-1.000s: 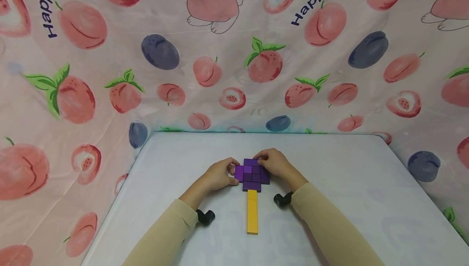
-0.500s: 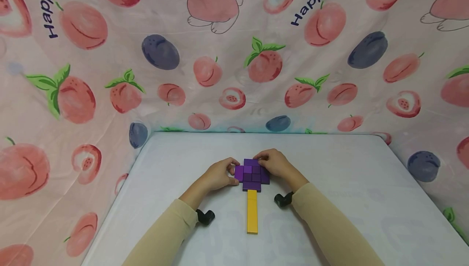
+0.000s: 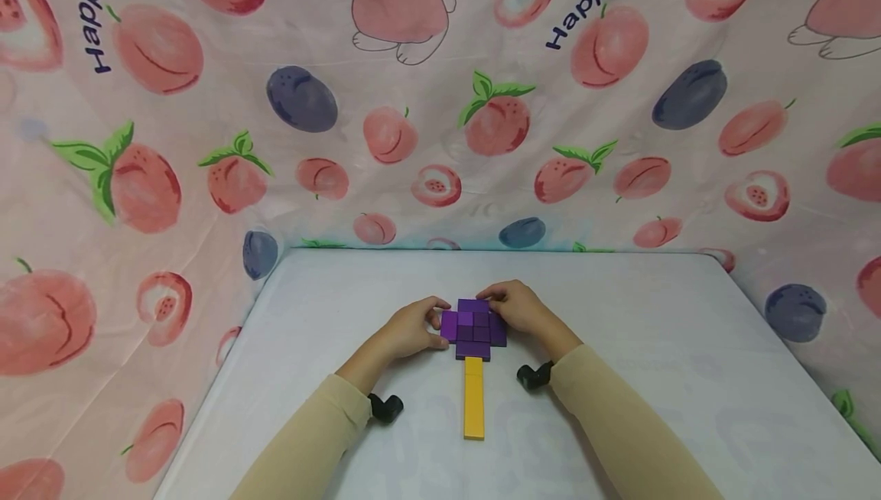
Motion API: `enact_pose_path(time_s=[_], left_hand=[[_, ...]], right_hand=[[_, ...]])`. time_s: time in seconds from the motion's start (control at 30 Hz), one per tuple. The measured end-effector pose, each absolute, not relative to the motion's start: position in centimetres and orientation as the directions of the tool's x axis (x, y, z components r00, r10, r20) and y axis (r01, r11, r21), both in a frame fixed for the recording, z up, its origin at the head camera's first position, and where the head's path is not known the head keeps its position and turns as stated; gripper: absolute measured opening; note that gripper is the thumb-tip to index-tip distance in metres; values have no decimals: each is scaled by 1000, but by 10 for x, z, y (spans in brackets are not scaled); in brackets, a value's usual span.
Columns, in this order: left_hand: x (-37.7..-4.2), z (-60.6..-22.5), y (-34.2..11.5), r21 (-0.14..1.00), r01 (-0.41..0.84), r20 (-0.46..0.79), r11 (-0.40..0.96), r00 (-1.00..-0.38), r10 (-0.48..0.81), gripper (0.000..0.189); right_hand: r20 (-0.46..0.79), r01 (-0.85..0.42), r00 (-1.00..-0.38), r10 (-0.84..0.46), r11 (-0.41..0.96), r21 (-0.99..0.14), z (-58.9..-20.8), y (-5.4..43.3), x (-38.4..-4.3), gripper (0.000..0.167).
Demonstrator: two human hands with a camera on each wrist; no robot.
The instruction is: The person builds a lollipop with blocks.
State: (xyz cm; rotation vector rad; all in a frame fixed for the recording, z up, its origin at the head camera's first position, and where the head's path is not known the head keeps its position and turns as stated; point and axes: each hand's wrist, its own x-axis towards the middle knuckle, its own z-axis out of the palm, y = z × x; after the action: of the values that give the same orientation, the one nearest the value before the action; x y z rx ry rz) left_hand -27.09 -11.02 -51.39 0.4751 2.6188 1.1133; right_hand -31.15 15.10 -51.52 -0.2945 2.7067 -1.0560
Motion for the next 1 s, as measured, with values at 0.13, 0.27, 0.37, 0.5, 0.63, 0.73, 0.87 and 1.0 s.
enact_pose_path(time_s=[0.13,0.27,0.37,0.5,0.63,0.73,0.87,1.0], left_hand=[[-273,-515,-110,748,183,-115,638,-911,396,70],[-275,-513,-111,769,160,-138,618,-904,405,72],[-276,-511,-111,782,136,-164,608,-896,412,71],[-277,-508,-114,789,101,-197,606,-892,406,69],[-276,-505,-119,782,85,-206,618,-900,384,64],[-275,-500,-124,766,86,-189,637,-917,352,59],[-273,-495,-130,729,81,-161,679,-945,285,55],[-273,-492,-135,694,73,-131,716,-965,225,60]], right_hand=[[-118,-112,-957,-263,717,-688,-516,154,-312,31],[-114,-104,-959,-258,700,-706,-516,157,-311,29],[-109,-94,-964,-245,690,-717,-516,160,-310,30],[-90,-98,-968,-235,679,-727,-515,165,-308,32],[-79,-93,-973,-217,680,-727,-513,170,-306,33],[-75,-83,-977,-198,682,-727,-512,173,-304,35],[-60,-89,-980,-191,684,-724,-511,176,-299,39],[-45,-91,-983,-176,694,-714,-509,178,-293,41]])
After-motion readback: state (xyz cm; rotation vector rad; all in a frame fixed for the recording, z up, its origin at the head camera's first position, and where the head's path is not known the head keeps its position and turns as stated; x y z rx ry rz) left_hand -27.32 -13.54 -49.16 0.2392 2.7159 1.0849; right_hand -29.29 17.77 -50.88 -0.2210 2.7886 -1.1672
